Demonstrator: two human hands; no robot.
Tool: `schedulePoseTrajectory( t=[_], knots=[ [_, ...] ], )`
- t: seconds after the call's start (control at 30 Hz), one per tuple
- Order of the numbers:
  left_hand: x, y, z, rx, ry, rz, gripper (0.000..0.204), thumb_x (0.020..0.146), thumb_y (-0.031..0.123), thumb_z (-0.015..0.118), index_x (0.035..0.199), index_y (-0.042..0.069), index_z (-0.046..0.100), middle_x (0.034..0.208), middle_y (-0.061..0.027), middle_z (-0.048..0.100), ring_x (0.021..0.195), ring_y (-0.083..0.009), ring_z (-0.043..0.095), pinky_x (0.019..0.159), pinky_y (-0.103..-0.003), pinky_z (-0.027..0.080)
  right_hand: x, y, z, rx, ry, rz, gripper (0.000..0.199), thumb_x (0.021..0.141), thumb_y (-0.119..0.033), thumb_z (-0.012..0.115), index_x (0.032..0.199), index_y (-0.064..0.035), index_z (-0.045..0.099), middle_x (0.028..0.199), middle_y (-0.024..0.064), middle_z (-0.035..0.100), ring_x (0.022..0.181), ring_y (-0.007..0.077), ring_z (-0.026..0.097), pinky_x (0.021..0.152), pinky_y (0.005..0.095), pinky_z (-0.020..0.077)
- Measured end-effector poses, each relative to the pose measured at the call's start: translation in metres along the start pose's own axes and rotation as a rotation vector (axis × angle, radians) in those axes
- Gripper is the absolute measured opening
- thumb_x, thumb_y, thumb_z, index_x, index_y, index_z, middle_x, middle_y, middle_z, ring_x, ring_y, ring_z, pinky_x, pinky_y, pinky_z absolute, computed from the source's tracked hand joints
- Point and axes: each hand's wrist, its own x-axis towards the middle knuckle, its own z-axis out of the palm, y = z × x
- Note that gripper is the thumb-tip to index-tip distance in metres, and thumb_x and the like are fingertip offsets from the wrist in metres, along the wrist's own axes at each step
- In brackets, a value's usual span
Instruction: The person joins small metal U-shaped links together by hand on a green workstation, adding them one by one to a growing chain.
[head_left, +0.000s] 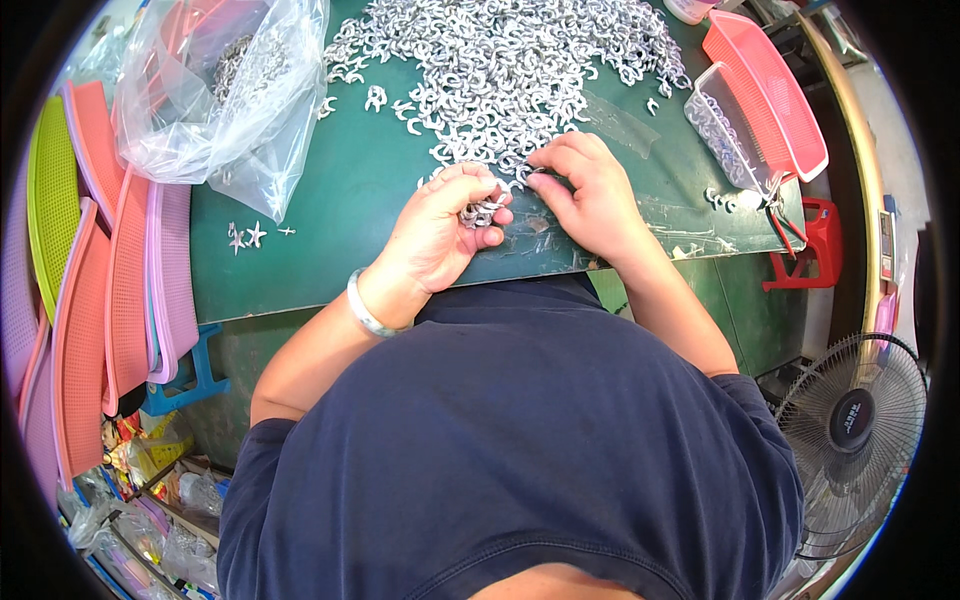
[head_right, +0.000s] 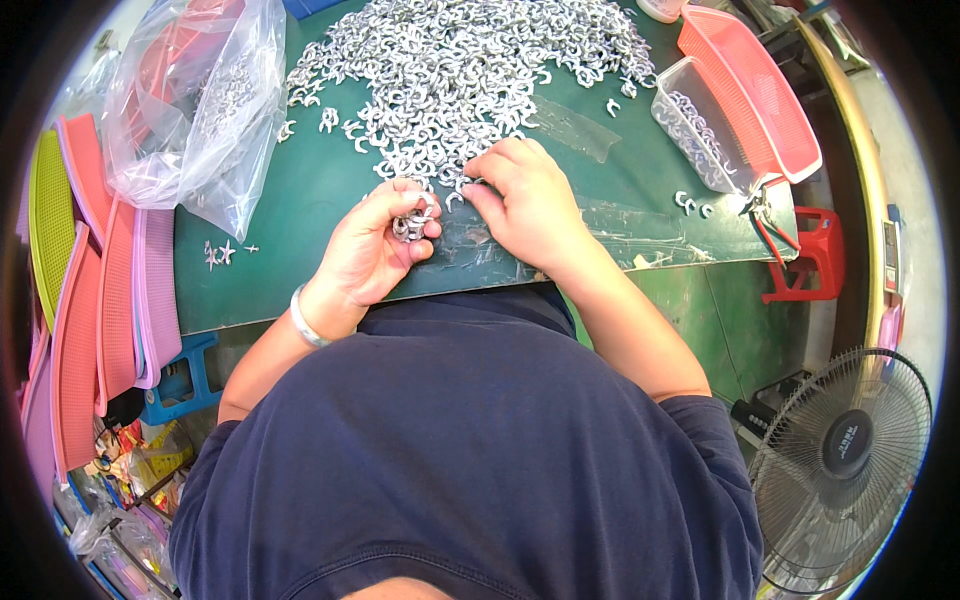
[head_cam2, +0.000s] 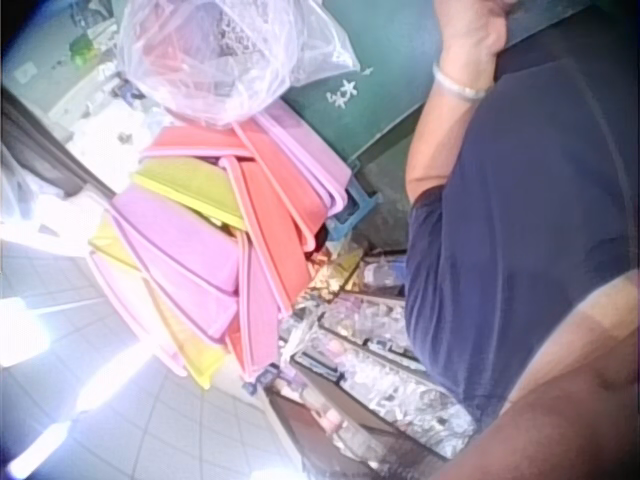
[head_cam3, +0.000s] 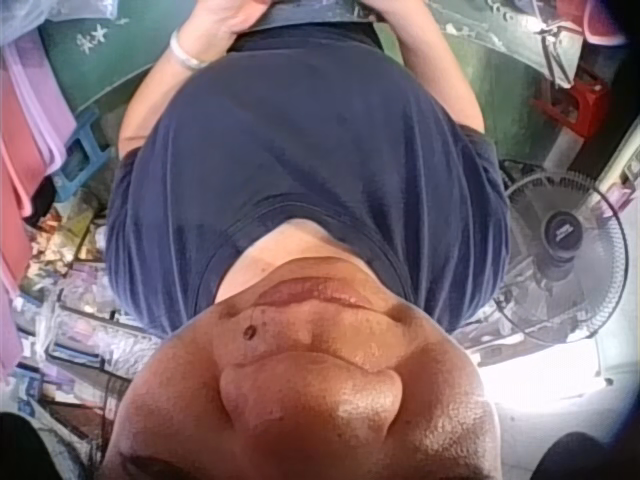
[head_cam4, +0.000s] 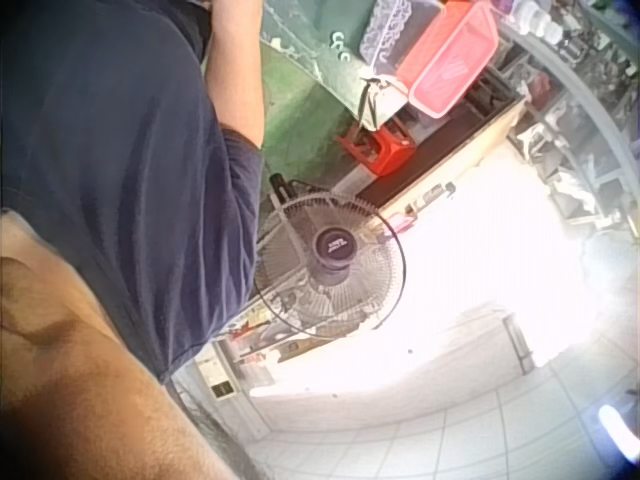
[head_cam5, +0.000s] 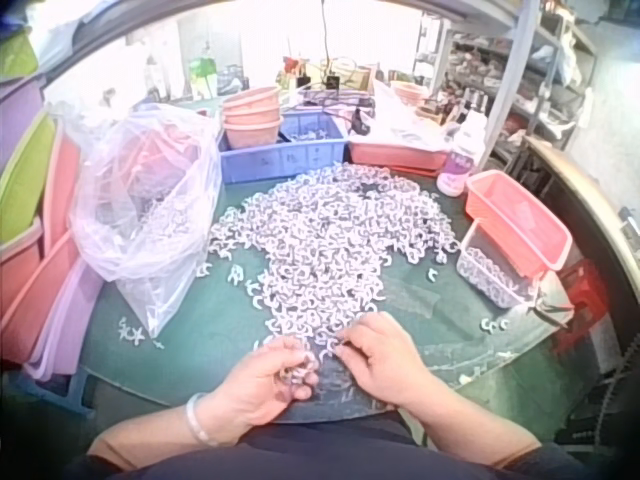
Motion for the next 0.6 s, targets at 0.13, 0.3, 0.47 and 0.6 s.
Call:
schedulePoseTrajectory(
  t=[0.13,0.3,0.47,0.6],
  knots=[
    [0.002,-0.001,-0.012,-0.092,-0.071,0.032,0.007,0.083,0.009,0.051,0.086,0.003,0.052,0.089,-0.0116,0.057,0.077,-0.023,0.06,0.062,-0.031,0.053,0.001,-0.003,0.003,-0.192,-0.035,-0.08,0.016,0.07,-0.013,0.068,0.083,-0.0052,0.063,0.081,0.0072,0.057,0.08,0.0268,0.053,0.072,0.0371,0.0432],
    [0.0,0.001,-0.011,-0.075,-0.039,0.024,0.011,0.083,0.012,0.052,0.09,0.004,0.054,0.086,-0.0097,0.058,0.075,-0.0208,0.059,0.06,-0.028,0.051,-0.001,0.001,0.002,-0.071,0.0,-0.034,0.01,0.073,-0.003,0.065,0.082,-0.0015,0.064,0.082,0.0073,0.057,0.078,0.0232,0.055,0.068,0.0321,0.0443],
    [-0.003,0.002,0.005,0.096,0.054,-0.003,0.012,0.087,0.015,0.055,0.095,0.007,0.057,0.082,-0.0037,0.059,0.07,-0.0137,0.058,0.056,-0.024,0.047,-0.002,-0.007,-0.002,0.365,0.014,0.147,0.007,0.076,-0.004,0.064,0.083,-0.0029,0.066,0.079,0.0076,0.059,0.076,0.0218,0.057,0.067,0.03,0.0453],
    [0.002,-0.003,0.002,0.146,0.007,-0.019,0.009,0.087,0.016,0.057,0.089,0.008,0.059,0.08,-0.0024,0.059,0.07,-0.0119,0.057,0.055,-0.023,0.046,-0.002,-0.012,-0.003,0.409,0.008,0.104,0.007,0.077,-0.004,0.063,0.083,-0.0032,0.066,0.079,0.0073,0.06,0.074,0.02,0.058,0.066,0.0287,0.0453]
  ],
)
